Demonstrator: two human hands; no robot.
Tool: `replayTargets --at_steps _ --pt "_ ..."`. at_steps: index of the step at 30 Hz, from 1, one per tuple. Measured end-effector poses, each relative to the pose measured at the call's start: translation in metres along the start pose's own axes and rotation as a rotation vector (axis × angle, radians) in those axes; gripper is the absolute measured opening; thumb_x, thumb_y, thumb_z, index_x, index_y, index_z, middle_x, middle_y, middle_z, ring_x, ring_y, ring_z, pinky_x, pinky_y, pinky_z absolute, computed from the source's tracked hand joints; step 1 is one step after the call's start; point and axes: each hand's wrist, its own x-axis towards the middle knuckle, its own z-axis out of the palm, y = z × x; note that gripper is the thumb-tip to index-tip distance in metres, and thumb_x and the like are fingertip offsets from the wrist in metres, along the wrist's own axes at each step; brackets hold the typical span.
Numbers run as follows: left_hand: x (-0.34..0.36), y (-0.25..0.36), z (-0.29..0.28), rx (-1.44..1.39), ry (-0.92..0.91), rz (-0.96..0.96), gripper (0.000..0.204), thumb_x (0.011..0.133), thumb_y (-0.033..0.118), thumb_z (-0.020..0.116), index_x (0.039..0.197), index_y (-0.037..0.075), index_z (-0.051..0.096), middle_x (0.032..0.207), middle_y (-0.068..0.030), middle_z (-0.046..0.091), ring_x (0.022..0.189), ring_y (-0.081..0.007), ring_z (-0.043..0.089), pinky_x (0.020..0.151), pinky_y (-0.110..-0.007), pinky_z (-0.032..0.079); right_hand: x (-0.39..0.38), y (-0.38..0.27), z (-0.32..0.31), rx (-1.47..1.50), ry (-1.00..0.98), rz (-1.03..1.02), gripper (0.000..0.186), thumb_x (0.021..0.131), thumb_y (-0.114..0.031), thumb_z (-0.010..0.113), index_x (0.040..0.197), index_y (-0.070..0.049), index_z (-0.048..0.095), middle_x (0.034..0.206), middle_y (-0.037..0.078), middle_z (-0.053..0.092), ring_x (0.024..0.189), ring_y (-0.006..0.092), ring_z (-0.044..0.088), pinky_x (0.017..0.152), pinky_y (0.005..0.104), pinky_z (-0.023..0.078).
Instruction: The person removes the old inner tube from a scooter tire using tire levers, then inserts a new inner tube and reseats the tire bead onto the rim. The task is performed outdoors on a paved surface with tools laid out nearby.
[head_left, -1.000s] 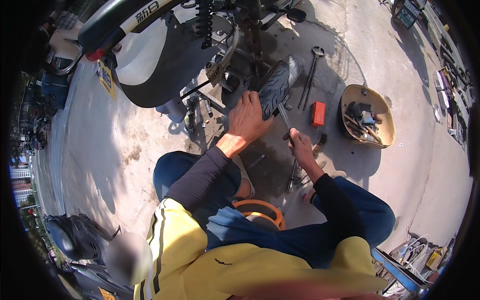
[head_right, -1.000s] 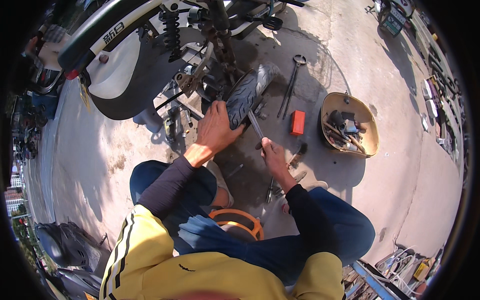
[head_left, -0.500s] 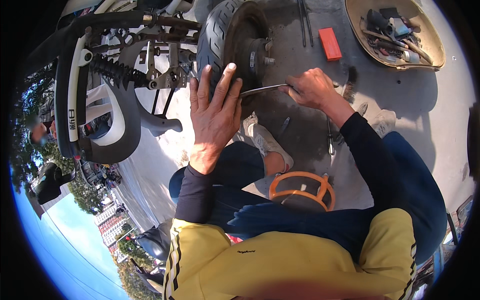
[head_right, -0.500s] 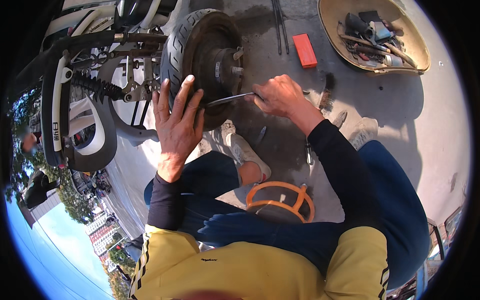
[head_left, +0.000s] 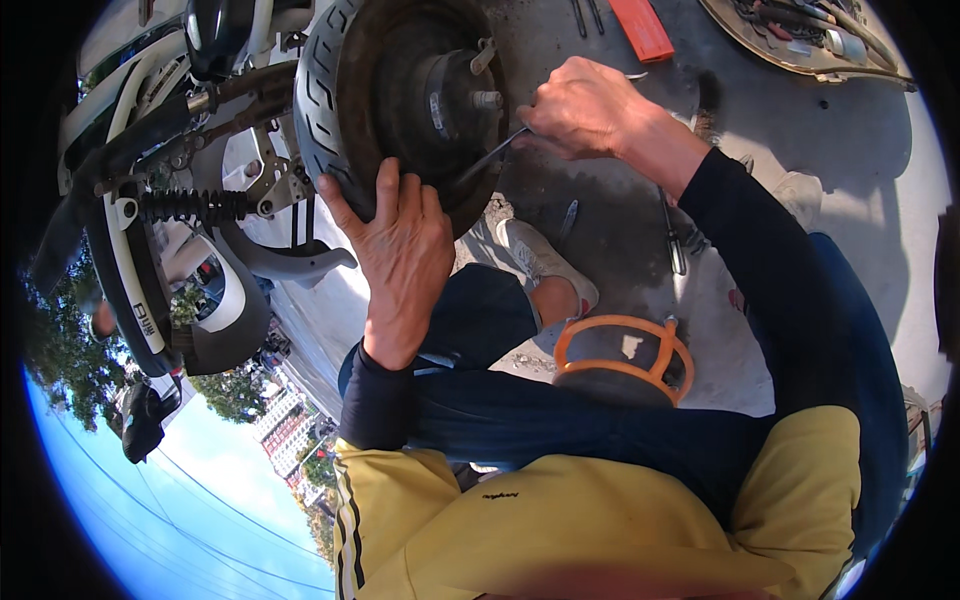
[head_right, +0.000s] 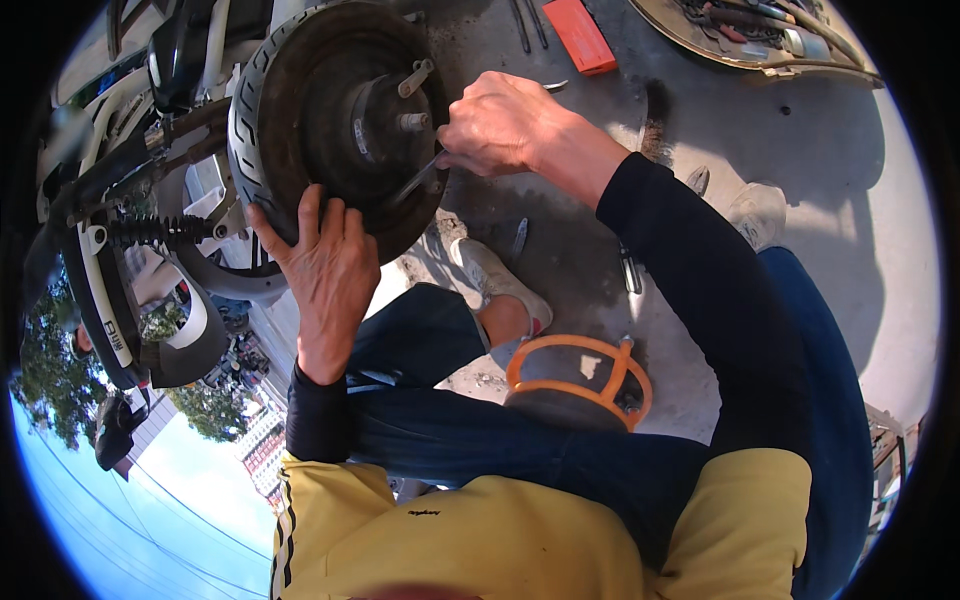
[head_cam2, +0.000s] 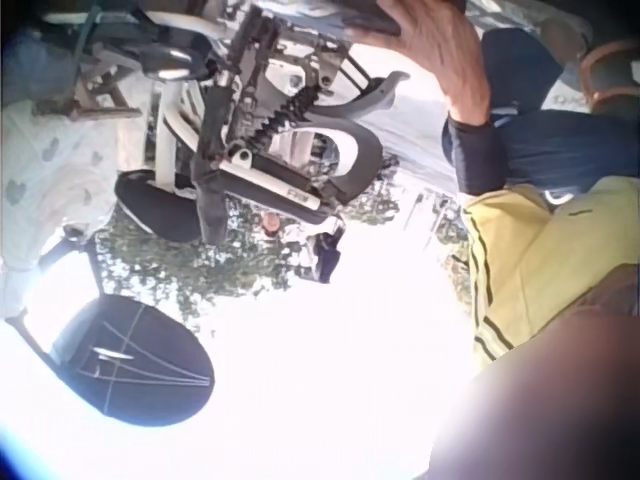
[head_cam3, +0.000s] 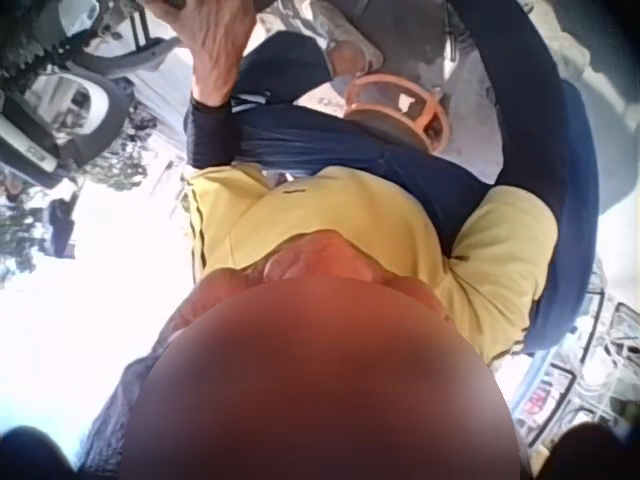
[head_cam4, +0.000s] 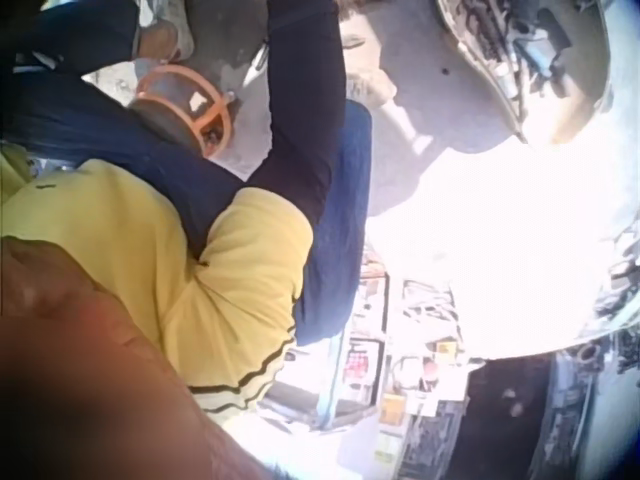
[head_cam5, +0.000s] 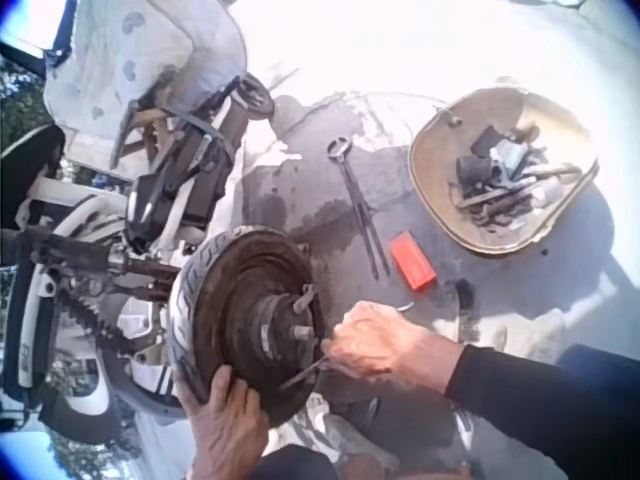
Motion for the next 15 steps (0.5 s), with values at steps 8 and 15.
replayTargets --at_steps 8,15 --pt "0.012 -0.001 -0.015 -0.052 -0.002 0.034 0.011 0.084 0.014 0.069 0.085 0.004 0.075 0.102 -0.005 0.071 0.136 -0.0248 0.053 0.128 -0.072 0.0 0.033 -0.001 -0.017 -0.081 0.002 -0.337 0.034 0.097 -0.045 0.067 0.088 -0.012 0.074 0.076 0.008 0.075 0.078 0.0313 0.076 0.067 0.042 0.06" --pt "-0.007 -0.01 0.007 -0.227 0.11 0.033 0.012 0.081 0.01 0.071 0.092 0.007 0.074 0.114 -0.0047 0.07 0.138 -0.0246 0.053 0.13 -0.067 0.002 -0.04 -0.057 0.03 0.296 -0.139 0.144 0.028 0.104 -0.032 0.063 0.102 -0.005 0.068 0.078 0.021 0.071 0.077 0.0452 0.071 0.066 0.0542 0.055"
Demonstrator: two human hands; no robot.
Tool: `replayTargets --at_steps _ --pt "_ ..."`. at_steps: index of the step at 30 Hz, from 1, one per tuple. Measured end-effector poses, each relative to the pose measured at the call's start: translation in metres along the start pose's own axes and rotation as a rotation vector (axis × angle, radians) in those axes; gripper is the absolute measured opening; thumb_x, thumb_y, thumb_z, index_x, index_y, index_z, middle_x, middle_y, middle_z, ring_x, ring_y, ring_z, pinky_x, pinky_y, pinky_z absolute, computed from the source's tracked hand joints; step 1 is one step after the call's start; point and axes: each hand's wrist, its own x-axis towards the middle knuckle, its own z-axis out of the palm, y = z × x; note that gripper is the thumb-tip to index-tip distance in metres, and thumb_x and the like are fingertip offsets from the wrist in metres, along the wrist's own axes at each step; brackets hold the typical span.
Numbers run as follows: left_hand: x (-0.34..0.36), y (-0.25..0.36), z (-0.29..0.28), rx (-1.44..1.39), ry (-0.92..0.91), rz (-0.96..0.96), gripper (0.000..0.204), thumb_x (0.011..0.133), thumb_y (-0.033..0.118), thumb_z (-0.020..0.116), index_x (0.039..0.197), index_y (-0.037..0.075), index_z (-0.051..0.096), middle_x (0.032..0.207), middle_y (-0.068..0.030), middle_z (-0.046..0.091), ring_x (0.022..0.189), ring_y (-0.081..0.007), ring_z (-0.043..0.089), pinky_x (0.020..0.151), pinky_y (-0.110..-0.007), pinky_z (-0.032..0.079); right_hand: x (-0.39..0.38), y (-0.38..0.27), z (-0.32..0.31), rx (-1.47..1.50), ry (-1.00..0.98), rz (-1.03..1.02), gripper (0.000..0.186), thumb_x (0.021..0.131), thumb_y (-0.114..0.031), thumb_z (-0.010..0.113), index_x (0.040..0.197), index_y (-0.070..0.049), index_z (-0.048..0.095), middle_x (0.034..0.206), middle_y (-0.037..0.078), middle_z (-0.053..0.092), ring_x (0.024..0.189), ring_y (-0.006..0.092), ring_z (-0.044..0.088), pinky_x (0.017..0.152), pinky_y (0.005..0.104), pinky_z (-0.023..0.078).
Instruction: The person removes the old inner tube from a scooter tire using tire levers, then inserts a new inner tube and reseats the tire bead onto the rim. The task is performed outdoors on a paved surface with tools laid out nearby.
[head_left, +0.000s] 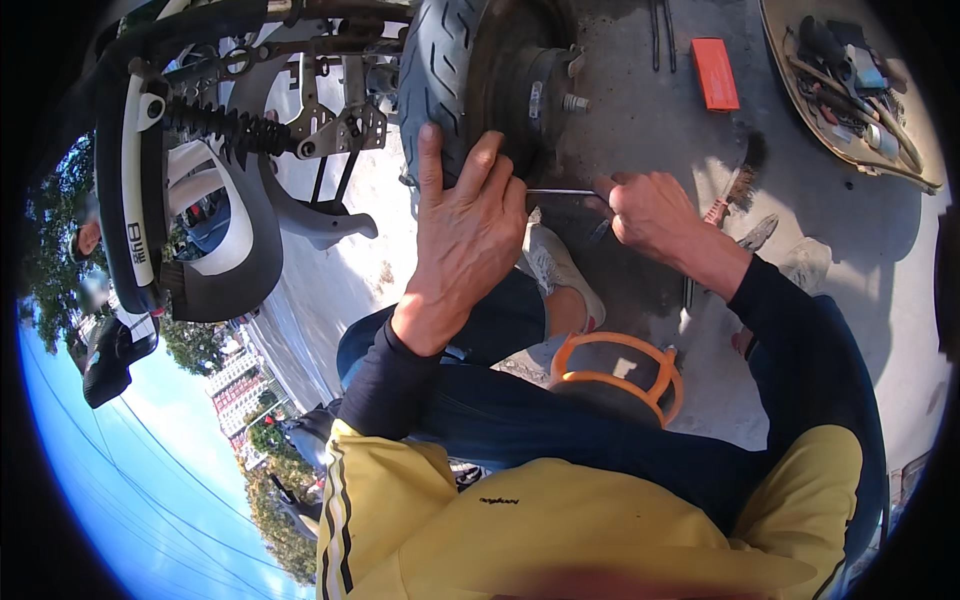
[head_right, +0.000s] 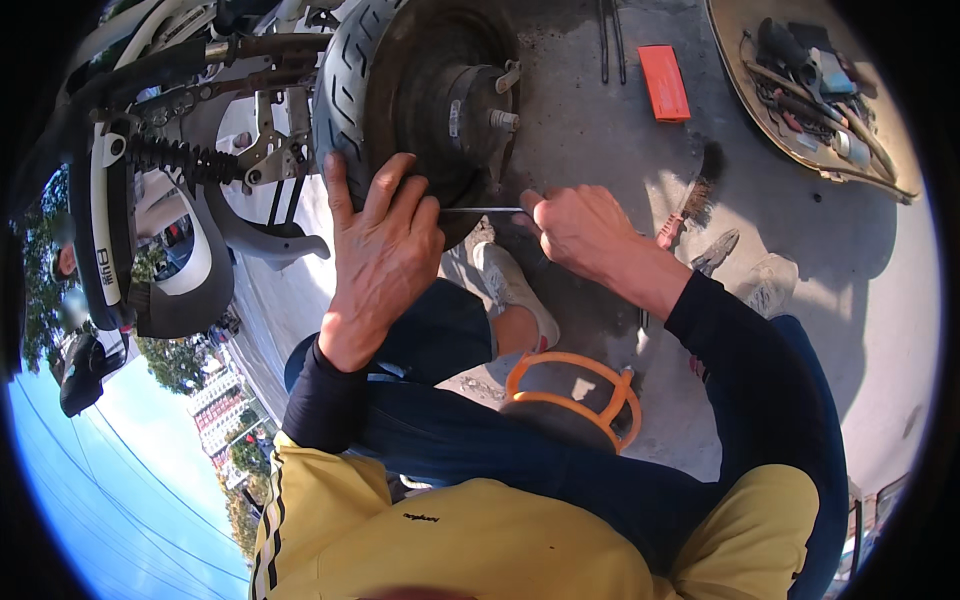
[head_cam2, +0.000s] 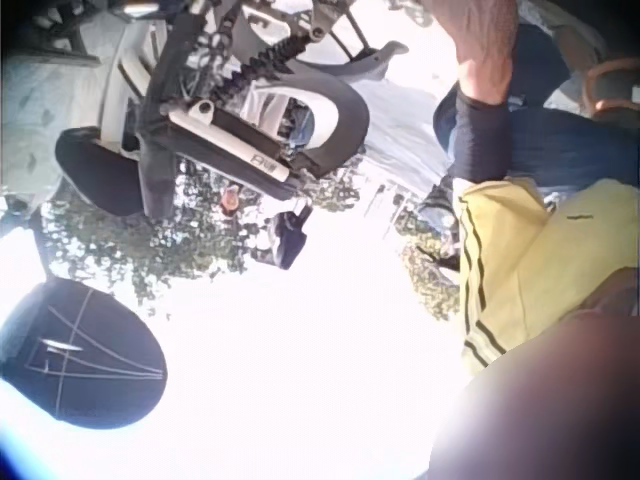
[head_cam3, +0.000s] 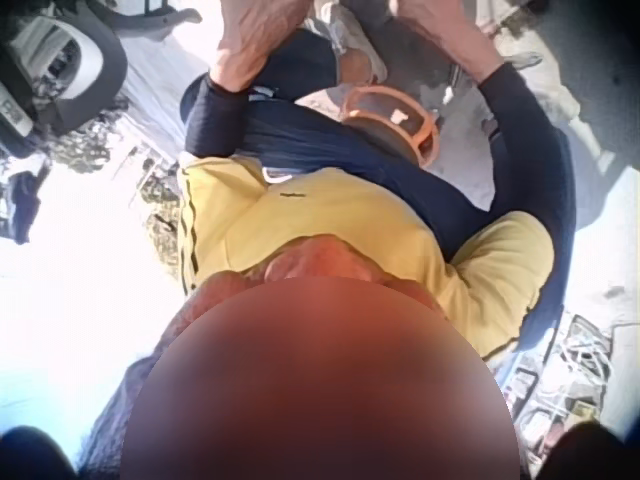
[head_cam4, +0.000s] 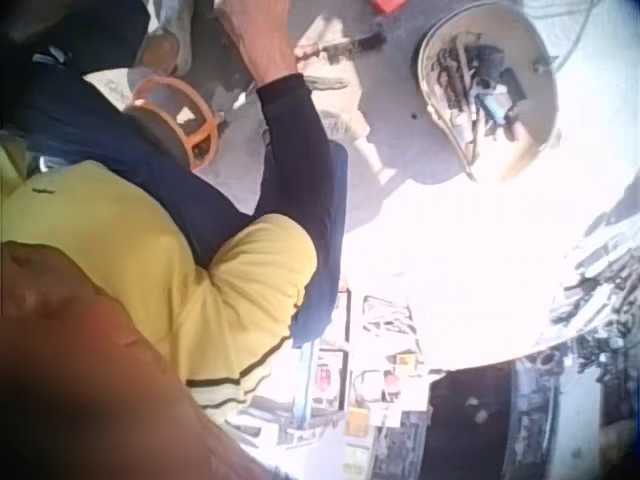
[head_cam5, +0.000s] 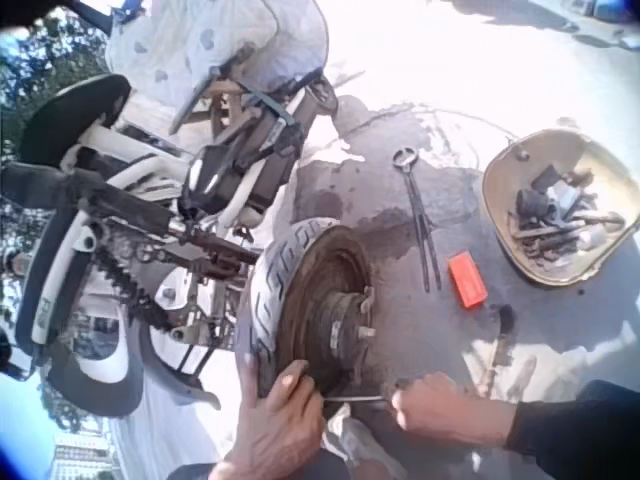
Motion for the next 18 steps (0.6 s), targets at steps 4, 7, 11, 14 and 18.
replayTargets --at_steps 4,7,11,14,18 --pt "-0.041 0.012 -0.006 -0.505 0.409 -0.184 0.031 0.074 0.004 0.078 0.102 0.006 0.066 0.129 -0.0142 0.061 0.134 -0.036 0.056 0.123 -0.062 0.034 -0.015 -0.015 0.017 0.045 0.025 0.095 0.026 0.106 -0.029 0.064 0.103 -0.003 0.066 0.08 0.024 0.071 0.078 0.0486 0.069 0.065 0.0544 0.054" --pt "-0.081 0.032 0.003 -0.796 0.443 -0.708 0.059 0.076 0.009 0.084 0.126 0.0 0.053 0.137 -0.0248 0.051 0.131 -0.0451 0.055 0.112 -0.05 0.047 -0.012 -0.018 0.015 -0.018 -0.009 0.161 0.028 0.107 -0.03 0.062 0.105 -0.002 0.067 0.077 0.024 0.069 0.078 0.0486 0.069 0.065 0.0533 0.054" --pt "-0.122 0.058 0.08 -1.141 0.256 -1.046 0.092 0.082 0.025 0.088 0.153 -0.005 0.037 0.149 -0.029 0.044 0.138 -0.0483 0.048 0.114 -0.046 0.046 -0.007 -0.051 -0.015 0.119 -0.128 0.446 0.032 0.108 -0.033 0.06 0.103 -0.002 0.066 0.068 0.021 0.064 0.073 0.0462 0.07 0.065 0.0521 0.054" --pt "-0.087 0.051 0.079 -1.238 0.227 -0.954 0.089 0.085 0.025 0.086 0.153 -0.004 0.037 0.15 -0.0273 0.045 0.139 -0.0466 0.049 0.114 -0.047 0.046 -0.012 -0.036 -0.044 -0.016 -0.067 0.303 0.036 0.107 -0.037 0.061 0.097 -0.003 0.066 0.071 0.019 0.06 0.076 0.0417 0.069 0.069 0.0505 0.051" --pt "-0.098 0.049 0.091 -1.275 0.322 -0.96 0.079 0.084 0.018 0.086 0.147 -0.003 0.043 0.146 -0.0225 0.048 0.137 -0.0428 0.051 0.112 -0.047 0.049 0.012 -0.029 -0.057 -0.268 -0.118 0.148 0.036 0.106 -0.037 0.061 0.096 -0.002 0.066 0.079 0.021 0.063 0.079 0.0422 0.066 0.069 0.0497 0.048"
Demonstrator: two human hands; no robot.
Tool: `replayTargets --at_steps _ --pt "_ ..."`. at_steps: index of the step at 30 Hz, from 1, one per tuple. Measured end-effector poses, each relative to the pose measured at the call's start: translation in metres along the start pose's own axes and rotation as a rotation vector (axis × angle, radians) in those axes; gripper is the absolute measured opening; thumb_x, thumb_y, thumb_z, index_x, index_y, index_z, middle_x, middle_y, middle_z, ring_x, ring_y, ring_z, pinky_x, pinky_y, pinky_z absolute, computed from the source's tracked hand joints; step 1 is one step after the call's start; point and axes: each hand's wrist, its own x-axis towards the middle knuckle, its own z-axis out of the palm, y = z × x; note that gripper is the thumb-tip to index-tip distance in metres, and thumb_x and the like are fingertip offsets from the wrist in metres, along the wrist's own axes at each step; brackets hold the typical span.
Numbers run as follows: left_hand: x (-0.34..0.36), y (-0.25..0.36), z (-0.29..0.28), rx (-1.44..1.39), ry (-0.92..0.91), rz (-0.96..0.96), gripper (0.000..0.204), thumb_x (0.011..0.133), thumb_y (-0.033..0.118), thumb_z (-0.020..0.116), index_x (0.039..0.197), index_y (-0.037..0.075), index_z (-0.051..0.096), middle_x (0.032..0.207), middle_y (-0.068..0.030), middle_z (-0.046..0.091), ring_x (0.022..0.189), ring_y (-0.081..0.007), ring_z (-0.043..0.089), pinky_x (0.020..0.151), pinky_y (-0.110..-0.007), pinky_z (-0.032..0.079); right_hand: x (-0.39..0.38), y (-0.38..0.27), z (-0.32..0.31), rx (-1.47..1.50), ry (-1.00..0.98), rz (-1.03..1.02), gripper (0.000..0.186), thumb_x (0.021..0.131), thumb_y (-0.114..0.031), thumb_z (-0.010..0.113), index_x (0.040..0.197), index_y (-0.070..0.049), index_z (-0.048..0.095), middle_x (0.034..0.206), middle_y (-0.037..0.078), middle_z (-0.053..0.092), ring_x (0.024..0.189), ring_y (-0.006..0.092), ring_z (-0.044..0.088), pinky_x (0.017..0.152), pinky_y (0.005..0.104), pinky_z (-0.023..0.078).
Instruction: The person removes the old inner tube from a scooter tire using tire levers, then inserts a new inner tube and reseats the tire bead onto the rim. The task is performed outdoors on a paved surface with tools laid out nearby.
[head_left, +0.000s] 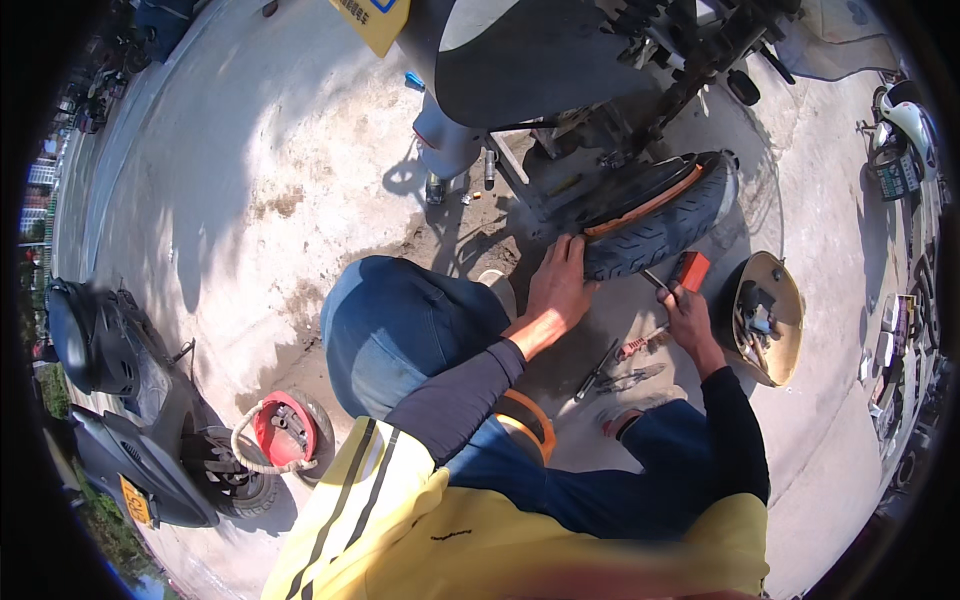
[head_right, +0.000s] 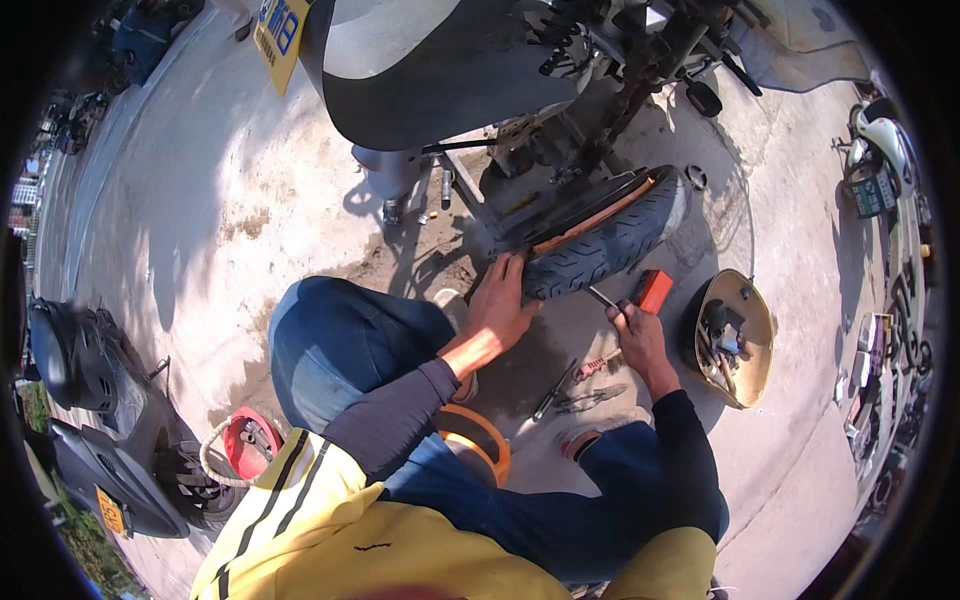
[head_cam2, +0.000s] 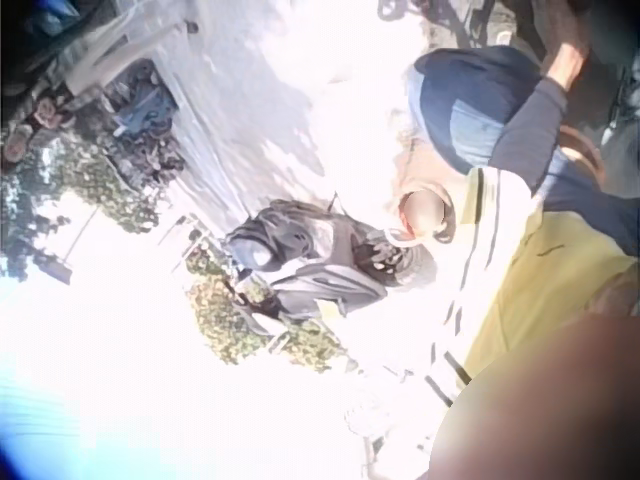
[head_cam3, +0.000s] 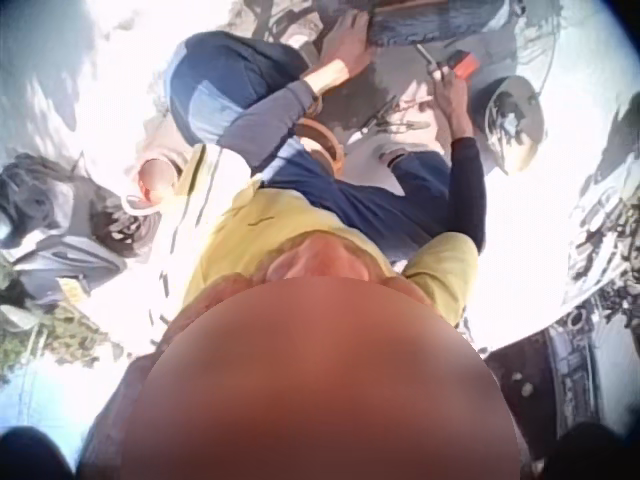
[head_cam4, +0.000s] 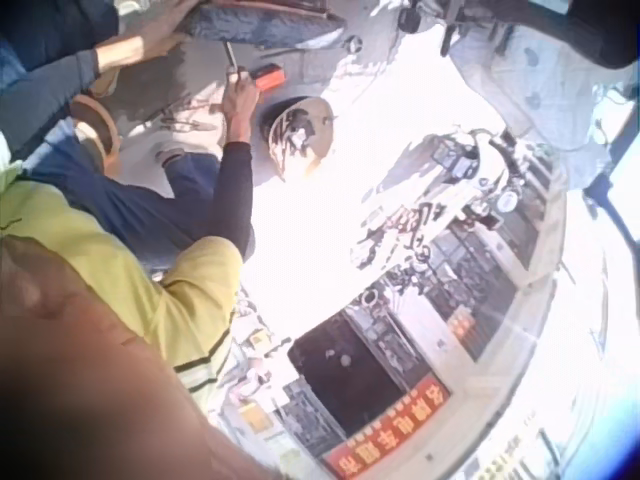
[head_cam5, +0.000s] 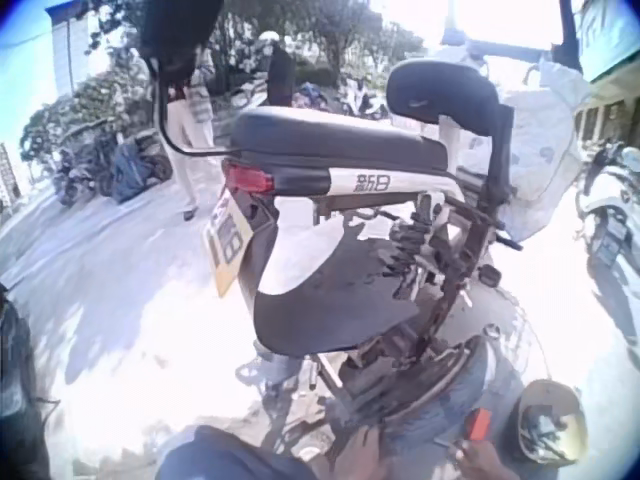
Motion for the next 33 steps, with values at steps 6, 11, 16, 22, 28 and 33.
replayTargets --at_steps 6,11,16,22,28,33 --pt "0.005 0.009 -0.004 -0.102 0.095 0.203 0.071 0.081 0.017 0.086 0.14 -0.001 0.051 0.141 -0.0188 0.052 0.129 -0.0414 0.054 0.107 -0.047 0.05 -0.015 -0.004 -0.022 0.012 0.024 -0.004 0.037 0.109 -0.035 0.058 0.097 -0.001 0.065 0.076 0.022 0.064 0.071 0.0413 0.066 0.066 0.0446 0.049" --pt "0.012 0.013 -0.013 -0.158 0.139 0.211 0.067 0.08 0.018 0.087 0.136 0.001 0.055 0.139 -0.0167 0.051 0.125 -0.0402 0.054 0.104 -0.047 0.051 -0.018 -0.023 -0.02 0.204 0.038 0.139 0.044 0.109 -0.038 0.061 0.099 0.004 0.067 0.075 0.011 0.066 0.071 0.0146 0.061 0.067 0.0342 0.049" --pt "0.016 0.016 -0.008 -0.251 0.151 0.213 0.072 0.079 0.019 0.088 0.139 0.003 0.051 0.141 -0.0188 0.051 0.132 -0.0436 0.051 0.106 -0.05 0.051 -0.029 -0.025 0.008 0.358 0.153 0.106 0.043 0.112 -0.037 0.059 0.086 -0.003 0.059 0.072 -0.006 0.048 0.067 0.0056 0.043 0.058 0.0268 0.034" --pt "0.021 0.02 -0.001 -0.289 0.162 0.275 0.079 0.078 0.02 0.09 0.142 0.004 0.047 0.138 -0.0196 0.055 0.13 -0.0447 0.053 0.108 -0.049 0.049 -0.056 -0.061 0.109 0.882 0.396 0.387 0.041 0.113 -0.043 0.055 0.091 -0.009 0.059 0.07 -0.005 0.049 0.055 0.0046 0.043 0.047 0.0249 0.032" --pt "0.038 0.031 -0.011 -0.23 0.182 0.379 0.081 0.075 0.021 0.091 0.141 0.004 0.047 0.135 -0.0188 0.057 0.123 -0.0443 0.056 0.105 -0.049 0.05 -0.051 -0.146 0.072 1.201 0.305 0.604 0.038 0.113 -0.043 0.054 0.094 -0.011 0.058 0.068 -0.007 0.043 0.054 0.0042 0.037 0.047 0.0243 0.029" --pt "0.045 0.037 -0.01 -0.184 0.174 0.421 0.078 0.08 0.023 0.088 0.142 0.0 0.047 0.136 -0.0216 0.056 0.124 -0.0445 0.053 0.108 -0.049 0.045 -0.055 -0.167 0.05 1.406 0.234 0.616 0.033 0.114 -0.041 0.053 0.101 -0.011 0.058 0.069 -0.008 0.038 0.054 0.0046 0.033 0.048 0.0236 0.028"
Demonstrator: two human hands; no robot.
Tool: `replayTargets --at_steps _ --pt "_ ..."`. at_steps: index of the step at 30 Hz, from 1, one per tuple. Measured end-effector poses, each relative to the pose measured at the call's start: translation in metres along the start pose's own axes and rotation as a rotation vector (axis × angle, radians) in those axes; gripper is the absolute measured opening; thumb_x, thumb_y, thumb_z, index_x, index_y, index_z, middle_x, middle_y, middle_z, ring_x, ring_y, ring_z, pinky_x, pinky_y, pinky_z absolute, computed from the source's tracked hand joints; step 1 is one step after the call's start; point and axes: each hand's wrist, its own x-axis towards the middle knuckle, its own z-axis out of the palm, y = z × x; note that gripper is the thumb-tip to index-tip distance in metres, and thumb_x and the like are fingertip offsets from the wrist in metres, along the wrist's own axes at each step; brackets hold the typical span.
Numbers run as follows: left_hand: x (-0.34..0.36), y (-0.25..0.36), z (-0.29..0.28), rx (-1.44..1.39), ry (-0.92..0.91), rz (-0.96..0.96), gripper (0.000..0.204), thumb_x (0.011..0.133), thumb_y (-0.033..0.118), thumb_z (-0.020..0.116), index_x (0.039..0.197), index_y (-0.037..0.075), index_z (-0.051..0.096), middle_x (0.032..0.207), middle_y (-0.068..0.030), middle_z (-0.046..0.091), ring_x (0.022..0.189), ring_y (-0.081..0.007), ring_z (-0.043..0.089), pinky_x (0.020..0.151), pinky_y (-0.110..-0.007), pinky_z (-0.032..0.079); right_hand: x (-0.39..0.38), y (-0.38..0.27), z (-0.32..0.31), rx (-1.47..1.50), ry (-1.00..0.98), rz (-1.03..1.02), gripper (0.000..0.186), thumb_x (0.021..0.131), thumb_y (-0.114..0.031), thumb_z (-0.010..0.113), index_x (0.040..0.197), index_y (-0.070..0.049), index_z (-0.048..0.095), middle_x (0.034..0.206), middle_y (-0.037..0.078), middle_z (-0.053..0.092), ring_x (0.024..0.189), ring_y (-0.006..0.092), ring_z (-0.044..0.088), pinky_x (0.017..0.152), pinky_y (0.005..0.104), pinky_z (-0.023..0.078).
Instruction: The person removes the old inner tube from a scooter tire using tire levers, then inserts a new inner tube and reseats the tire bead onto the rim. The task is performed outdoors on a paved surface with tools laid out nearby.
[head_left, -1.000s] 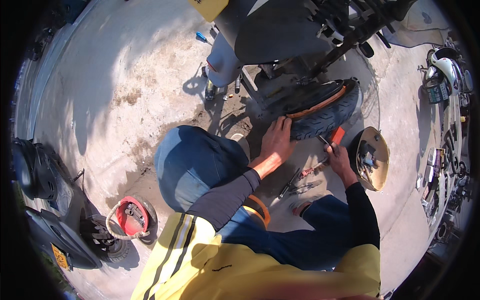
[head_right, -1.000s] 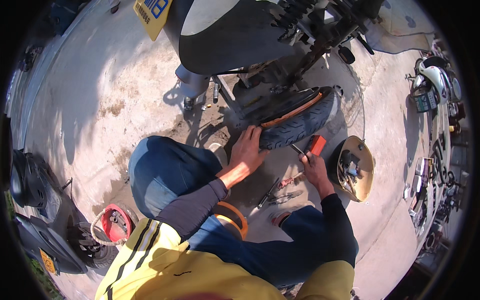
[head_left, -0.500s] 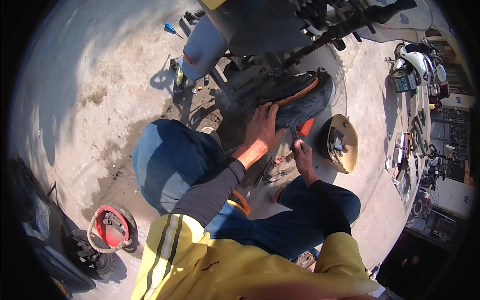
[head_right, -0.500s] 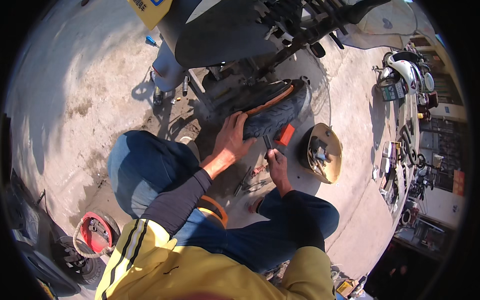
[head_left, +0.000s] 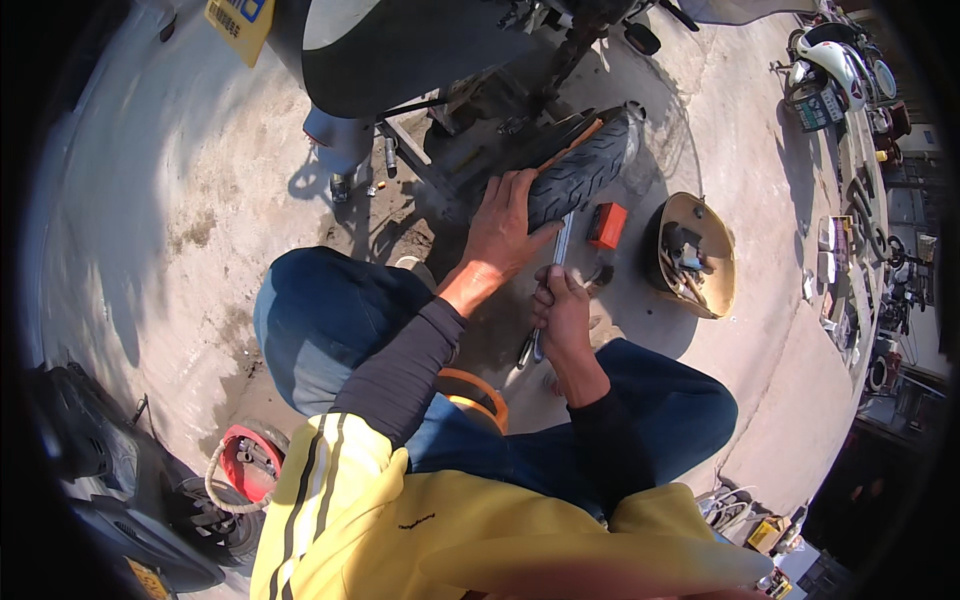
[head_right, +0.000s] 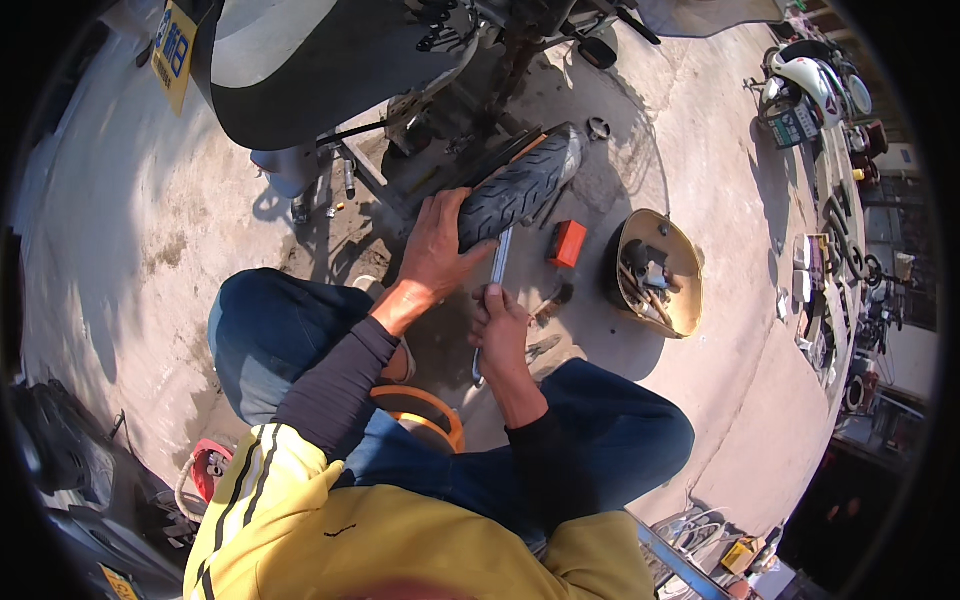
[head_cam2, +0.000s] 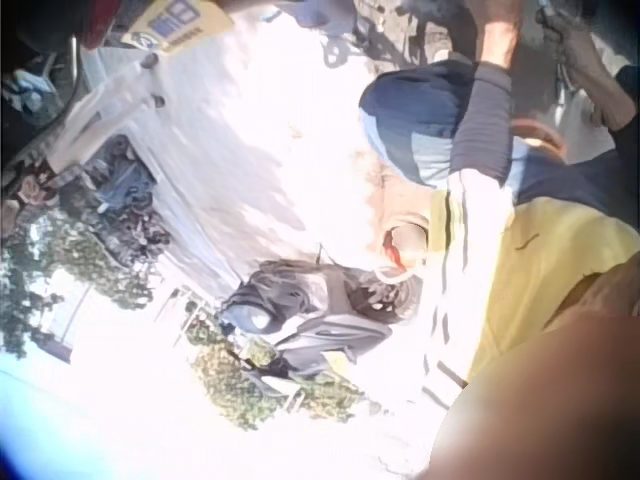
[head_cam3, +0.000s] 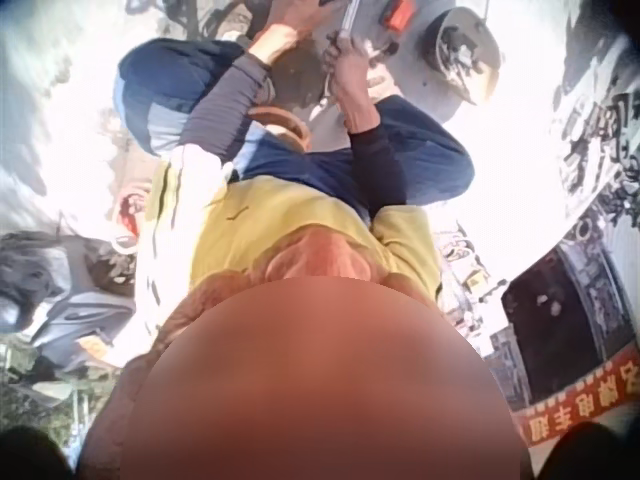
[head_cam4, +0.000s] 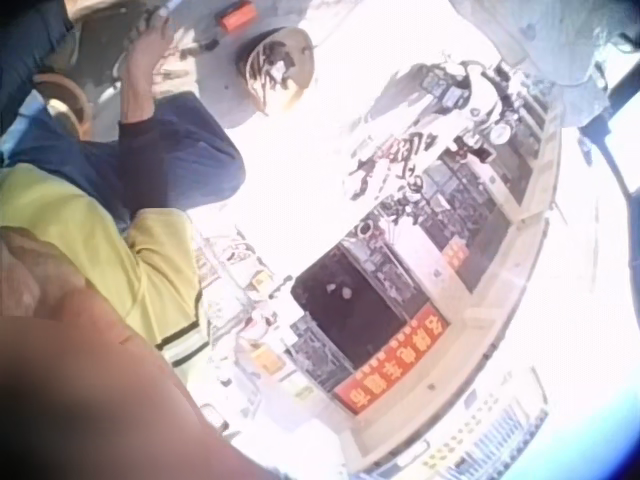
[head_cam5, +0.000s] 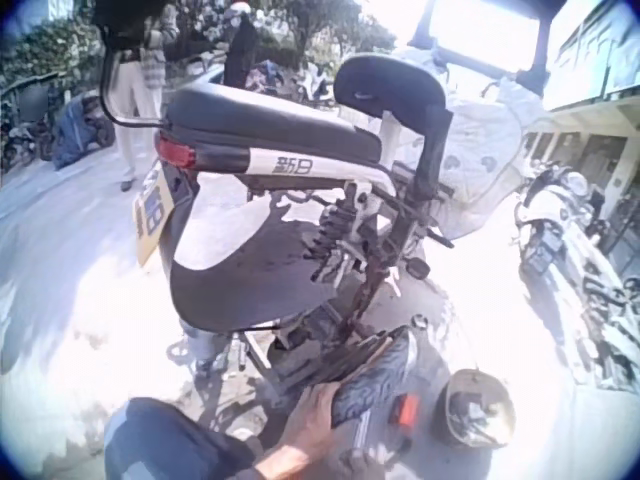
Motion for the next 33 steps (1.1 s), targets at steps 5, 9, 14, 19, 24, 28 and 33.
replayTargets --at_steps 5,9,14,19,24,28,33 --pt "-0.017 -0.008 0.0 0.037 -0.077 -0.053 0.081 0.084 0.024 0.088 0.146 -0.004 0.042 0.137 -0.0282 0.054 0.128 -0.0473 0.054 0.109 -0.048 0.046 0.044 0.059 0.049 0.722 0.15 -0.064 0.028 0.114 -0.035 0.052 0.108 -0.009 0.06 0.072 -0.007 0.041 0.059 0.0057 0.04 0.051 0.0247 0.031" --pt "-0.046 -0.043 -0.007 0.131 -0.163 -0.233 0.09 0.084 0.025 0.089 0.15 -0.006 0.037 0.141 -0.0331 0.054 0.132 -0.0492 0.056 0.111 -0.049 0.046 0.058 0.055 0.015 0.025 -0.008 -0.205 0.036 0.115 -0.034 0.049 0.1 -0.005 0.064 0.073 -0.003 0.054 0.064 0.0097 0.05 0.056 0.0295 0.041" --pt "-0.03 -0.008 -0.008 0.242 -0.154 -0.259 0.102 0.078 0.027 0.093 0.153 -0.004 0.031 0.143 -0.0341 0.053 0.131 -0.0527 0.056 0.111 -0.052 0.046 0.059 0.043 -0.035 -0.553 0.19 -0.46 0.048 0.111 -0.042 0.051 0.089 -0.001 0.065 0.07 0.018 0.065 0.069 0.033 0.067 0.063 0.045 0.048" --pt "-0.009 0.009 0.008 0.347 -0.165 -0.266 0.099 0.08 0.036 0.092 0.152 -0.005 0.036 0.142 -0.035 0.054 0.131 -0.0506 0.057 0.109 -0.052 0.047 0.07 0.016 -0.088 -0.881 0.237 -0.651 0.05 0.109 -0.051 0.051 0.092 -0.008 0.07 0.074 0.021 0.068 0.075 0.0445 0.069 0.066 0.055 0.05" --pt "0.001 0.006 0.009 0.431 -0.17 -0.148 0.091 0.081 0.037 0.092 0.145 -0.009 0.045 0.133 -0.0343 0.06 0.123 -0.0514 0.061 0.104 -0.052 0.049 0.101 -0.013 -0.13 -1.23 0.14 -0.809 0.05 0.106 -0.054 0.052 0.094 -0.012 0.076 0.071 0.017 0.07 0.074 0.0412 0.071 0.066 0.0537 0.052" --pt "0.007 0.007 0.006 0.448 -0.238 -0.155 0.083 0.083 0.035 0.091 0.141 -0.007 0.05 0.132 -0.0314 0.062 0.121 -0.0458 0.062 0.104 -0.047 0.049 0.131 -0.024 -0.146 -1.305 0.065 -0.865 0.051 0.103 -0.059 0.054 0.093 -0.015 0.078 0.072 0.015 0.071 0.075 0.0387 0.072 0.069 0.0503 0.055" --pt "0.005 0.009 -0.006 0.439 -0.264 -0.145 0.076 0.084 0.026 0.09 0.142 -0.003 0.05 0.129 -0.0211 0.066 0.118 -0.0326 0.063 0.106 -0.039 0.047 0.163 -0.042 -0.135 -1.34 -0.042 -1.061 0.047 0.102 -0.056 0.06 0.094 -0.013 0.077 0.069 0.013 0.071 0.069 0.0364 0.071 0.067 0.0461 0.057"
